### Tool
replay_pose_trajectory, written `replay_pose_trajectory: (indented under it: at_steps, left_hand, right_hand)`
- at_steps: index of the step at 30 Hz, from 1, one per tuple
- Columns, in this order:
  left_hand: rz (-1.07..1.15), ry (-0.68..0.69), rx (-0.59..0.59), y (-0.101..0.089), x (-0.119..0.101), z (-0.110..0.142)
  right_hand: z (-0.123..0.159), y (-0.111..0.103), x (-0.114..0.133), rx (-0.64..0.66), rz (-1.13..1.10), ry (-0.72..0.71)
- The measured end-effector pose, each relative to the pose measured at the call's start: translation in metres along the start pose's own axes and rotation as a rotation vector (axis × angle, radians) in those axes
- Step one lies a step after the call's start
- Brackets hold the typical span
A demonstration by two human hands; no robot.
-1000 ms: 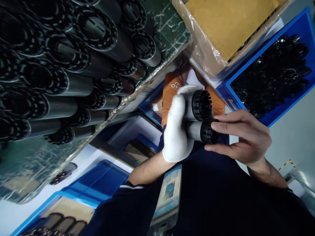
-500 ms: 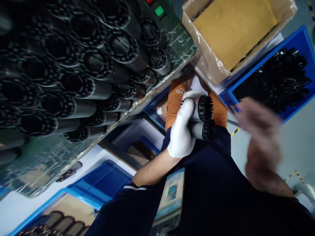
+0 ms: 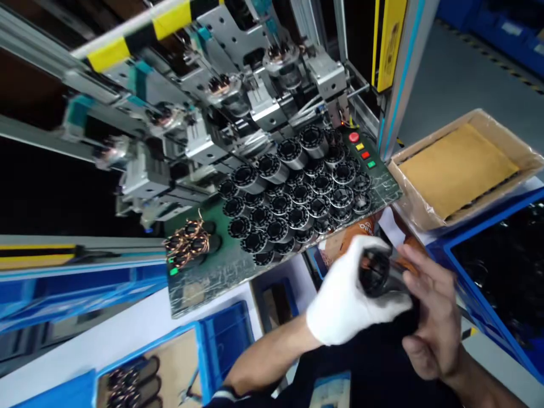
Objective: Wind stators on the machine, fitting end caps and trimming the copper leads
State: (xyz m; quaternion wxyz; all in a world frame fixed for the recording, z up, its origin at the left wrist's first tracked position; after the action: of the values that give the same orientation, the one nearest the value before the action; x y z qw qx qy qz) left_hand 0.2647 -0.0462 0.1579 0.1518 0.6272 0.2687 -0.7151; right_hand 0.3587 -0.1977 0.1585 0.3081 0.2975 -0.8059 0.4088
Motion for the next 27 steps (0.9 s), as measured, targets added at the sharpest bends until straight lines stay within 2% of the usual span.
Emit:
replay_pose_trajectory:
  at_steps: [2, 5, 7, 9, 11, 13, 17, 20, 27]
  left_hand:
    - [-0.248, 0.108, -0.127, -0.04, -0.012, -0.007]
    - [-0.693, 0.227, -0.338, -0.093, -0.028, -0.035]
    - [-0.857, 0.259, -0.411, -0.118, -0.029, -0.059]
    - [-0.915, 0.277, -0.46, -0.133, -0.026, -0.078]
    - [-0.944, 0.282, -0.485, -0.139, -0.024, -0.09]
    - [-1.023, 0.23, -0.49, -0.137, -0.023, -0.097]
    - [-1.263, -0.025, -0.485, -0.126, -0.026, -0.104]
    - [-1.324, -0.145, -0.478, -0.123, -0.031, -0.107]
    - [-1.328, -0.182, -0.46, -0.123, -0.03, -0.111]
  right_hand:
    - [0.01, -0.007, -0.016, 0.028, -0.022, 0.066]
    - [0.026, -0.014, -0.038, 0.037, 0.02, 0.186]
    - [0.035, -0.012, -0.046, 0.058, 0.076, 0.232]
    - [0.042, -0.006, -0.051, 0.084, 0.118, 0.246]
    - [0.048, 0.002, -0.052, 0.1, 0.134, 0.24]
    - [0.053, 0.009, -0.054, 0.118, 0.133, 0.243]
    - [0.062, 0.02, -0.06, 0.194, 0.106, 0.272]
    - [0.063, 0.021, -0.064, 0.228, 0.094, 0.261]
    - [0.062, 0.016, -0.072, 0.237, 0.099, 0.257]
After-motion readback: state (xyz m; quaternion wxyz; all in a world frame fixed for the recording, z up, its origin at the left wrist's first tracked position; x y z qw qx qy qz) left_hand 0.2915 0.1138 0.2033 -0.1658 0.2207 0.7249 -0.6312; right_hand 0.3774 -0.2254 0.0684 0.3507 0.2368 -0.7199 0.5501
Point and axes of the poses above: each hand's wrist, its own z-axis away from the middle knuckle, its own y-axis out of the palm, x = y × z, the point moved 8 cm from there along -z, towards the middle knuckle, and after that the axes turned 9 degrees about x, right-handed, at the moved point
